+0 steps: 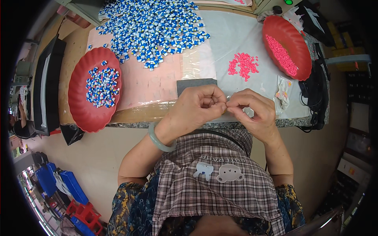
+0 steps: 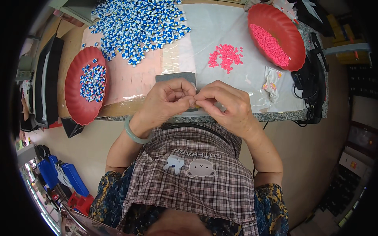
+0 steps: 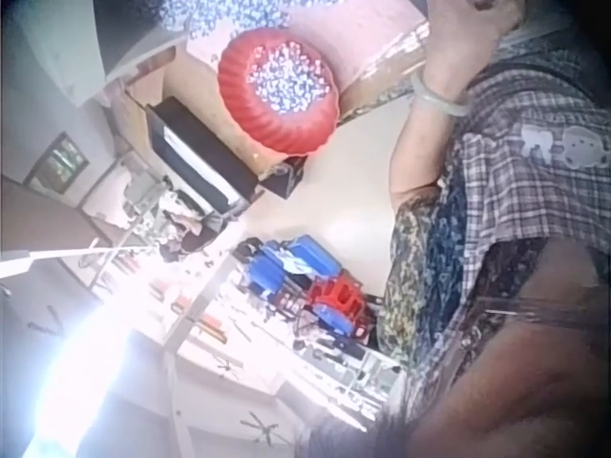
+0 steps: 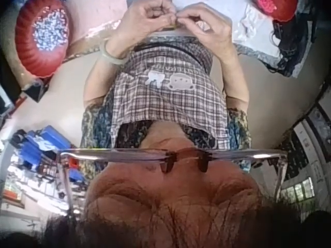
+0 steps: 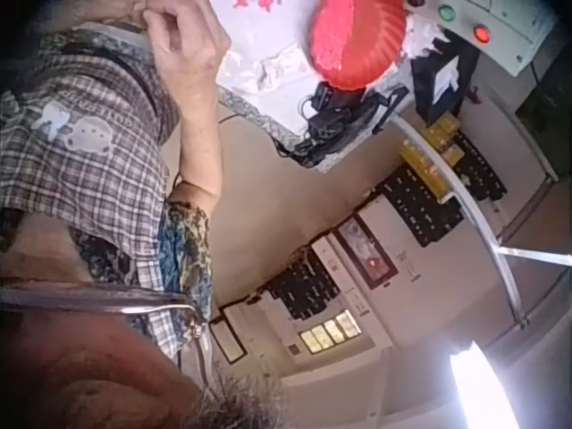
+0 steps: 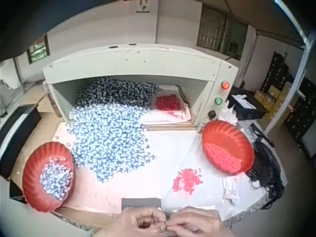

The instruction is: Assembling small plastic components by hand at a factory workbench.

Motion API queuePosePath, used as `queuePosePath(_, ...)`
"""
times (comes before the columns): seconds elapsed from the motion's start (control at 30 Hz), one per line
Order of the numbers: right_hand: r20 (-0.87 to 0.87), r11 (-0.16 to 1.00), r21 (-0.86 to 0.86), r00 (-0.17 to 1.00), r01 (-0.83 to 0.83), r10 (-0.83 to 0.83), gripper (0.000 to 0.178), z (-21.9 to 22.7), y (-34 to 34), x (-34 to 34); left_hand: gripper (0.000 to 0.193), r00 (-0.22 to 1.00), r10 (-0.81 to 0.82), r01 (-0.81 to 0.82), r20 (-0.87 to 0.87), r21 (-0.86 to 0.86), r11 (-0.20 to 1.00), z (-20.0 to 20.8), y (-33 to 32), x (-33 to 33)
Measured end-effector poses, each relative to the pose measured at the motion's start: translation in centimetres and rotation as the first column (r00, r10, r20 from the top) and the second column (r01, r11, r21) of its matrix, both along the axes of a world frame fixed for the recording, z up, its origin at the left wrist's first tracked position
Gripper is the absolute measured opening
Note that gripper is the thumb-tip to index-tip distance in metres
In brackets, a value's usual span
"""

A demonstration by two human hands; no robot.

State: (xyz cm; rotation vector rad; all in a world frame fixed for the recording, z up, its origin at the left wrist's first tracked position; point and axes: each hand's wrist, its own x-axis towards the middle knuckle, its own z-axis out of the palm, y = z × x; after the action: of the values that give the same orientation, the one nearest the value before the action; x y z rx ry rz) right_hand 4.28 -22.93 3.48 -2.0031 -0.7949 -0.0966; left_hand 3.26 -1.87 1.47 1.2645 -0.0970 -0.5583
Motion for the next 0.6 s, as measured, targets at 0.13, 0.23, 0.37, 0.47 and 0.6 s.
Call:
queuePosePath(0.13,-0.293,0.983,0.182,0.956,0.029,0.026,0.015,-0.8,-0.1,-0.6,0.007,0.999,-0.020,0.021,0.026,-0.042,0.999,-0.1,0.2,-0.1)
queuePosePath(0.23,-0.262,0.988,0.147,0.965,0.045,-0.005,0.014,-0.8,-0.1,-0.9,0.007,0.999,-0.023,0.024,0.025,-0.054,0.998,-0.2,0.1,-0.4)
queuePosePath(0.37,-0.032,0.998,0.046,0.999,0.031,-0.029,0.017,-0.6,0.3,-0.9,0.007,0.998,-0.055,0.054,-0.015,-0.069,0.996,0.0,0.1,-0.2)
queuePosePath(0.47,0.240,0.999,-0.006,0.970,0.037,-0.034,0.022,-1.3,0.6,-0.8,0.006,0.999,-0.038,0.037,-0.007,-0.106,0.994,-0.6,0.0,-0.4)
queuePosePath(0.6,0.313,0.999,-0.020,0.950,0.029,-0.021,0.024,-1.5,0.6,-0.7,0.008,0.998,-0.051,0.046,-0.040,-0.108,0.993,-0.7,0.1,-0.5)
